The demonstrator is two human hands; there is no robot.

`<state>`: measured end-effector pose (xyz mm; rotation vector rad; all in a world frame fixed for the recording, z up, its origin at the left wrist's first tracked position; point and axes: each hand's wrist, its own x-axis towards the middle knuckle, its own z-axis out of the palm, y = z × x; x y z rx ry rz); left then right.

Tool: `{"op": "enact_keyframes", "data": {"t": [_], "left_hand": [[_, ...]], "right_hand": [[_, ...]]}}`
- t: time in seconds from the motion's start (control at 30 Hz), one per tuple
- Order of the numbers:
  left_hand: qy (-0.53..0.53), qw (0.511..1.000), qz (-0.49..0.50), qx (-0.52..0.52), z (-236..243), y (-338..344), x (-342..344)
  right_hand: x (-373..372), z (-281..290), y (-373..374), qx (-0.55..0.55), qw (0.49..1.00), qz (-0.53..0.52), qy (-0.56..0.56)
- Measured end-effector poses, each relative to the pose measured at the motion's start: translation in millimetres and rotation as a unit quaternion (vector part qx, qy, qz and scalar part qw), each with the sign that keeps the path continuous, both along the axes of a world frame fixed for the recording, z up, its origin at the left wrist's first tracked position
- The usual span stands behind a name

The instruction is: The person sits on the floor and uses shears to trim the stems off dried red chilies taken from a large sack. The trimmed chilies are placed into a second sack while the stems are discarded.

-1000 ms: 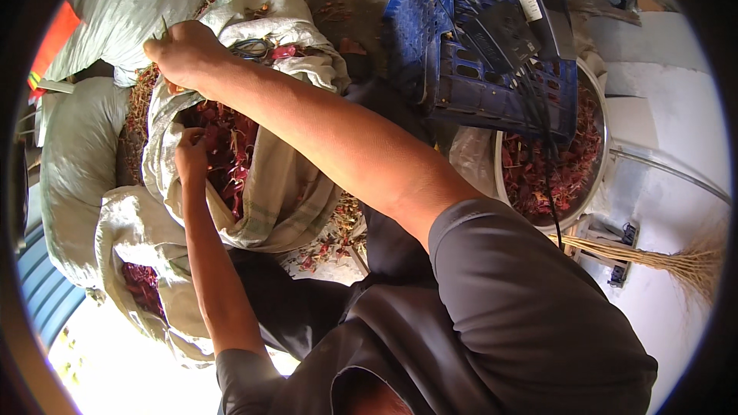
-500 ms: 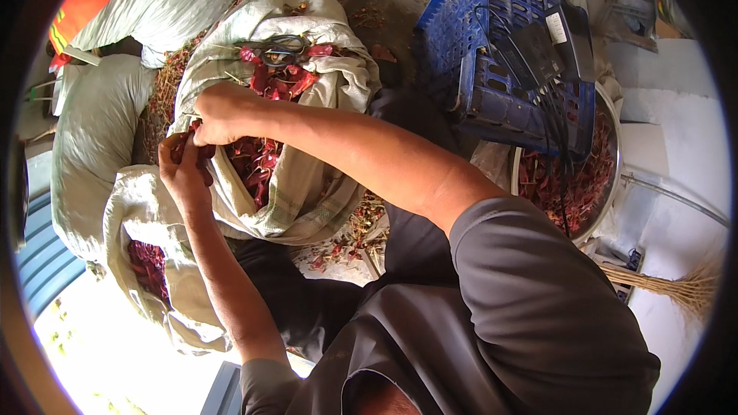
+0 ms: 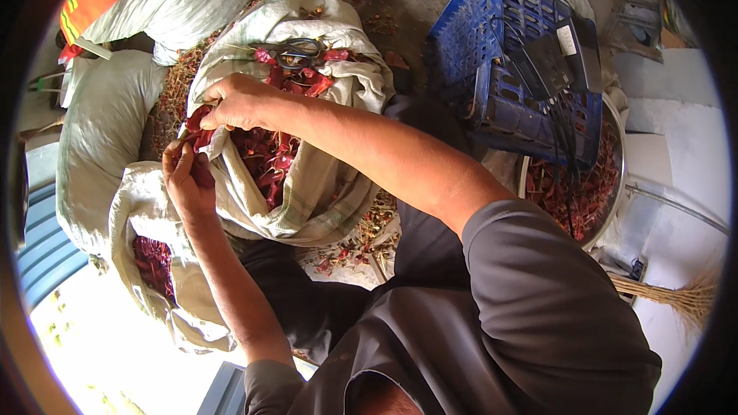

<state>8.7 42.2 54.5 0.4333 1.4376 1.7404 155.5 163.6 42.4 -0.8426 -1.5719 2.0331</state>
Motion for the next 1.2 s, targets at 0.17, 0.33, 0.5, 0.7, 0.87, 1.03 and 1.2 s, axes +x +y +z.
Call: {"op": "enact_keyframes", "data": {"t": [0.17,0.33,0.5,0.7,0.87,1.03,1.2], "left_hand": [[-0.120,0.985,-0.008,0.122,-21,-13,-35],[-0.220,0.967,0.006,0.130,-18,-9,-32],[-0.259,0.961,0.014,0.101,-4,-7,-17],[-0.235,0.970,-0.022,0.060,-2,1,-9],[-0.147,0.981,-0.130,0.005,1,4,0],[0.006,0.994,-0.103,-0.042,6,6,17],[0.044,0.994,-0.079,-0.068,9,7,18]], "right_hand": [[2,9,-2,-0.138,0.990,0.008,0.041],[0,11,-9,-0.165,0.986,0.012,0.004],[-11,1,-18,-0.084,0.996,0.019,0.021],[-9,2,-18,-0.028,0.999,-0.005,0.029],[-6,2,-16,0.121,0.990,-0.054,-0.051],[-9,-5,-17,0.193,0.975,-0.051,-0.100],[-5,-3,-15,0.184,0.976,-0.076,-0.090]]}}
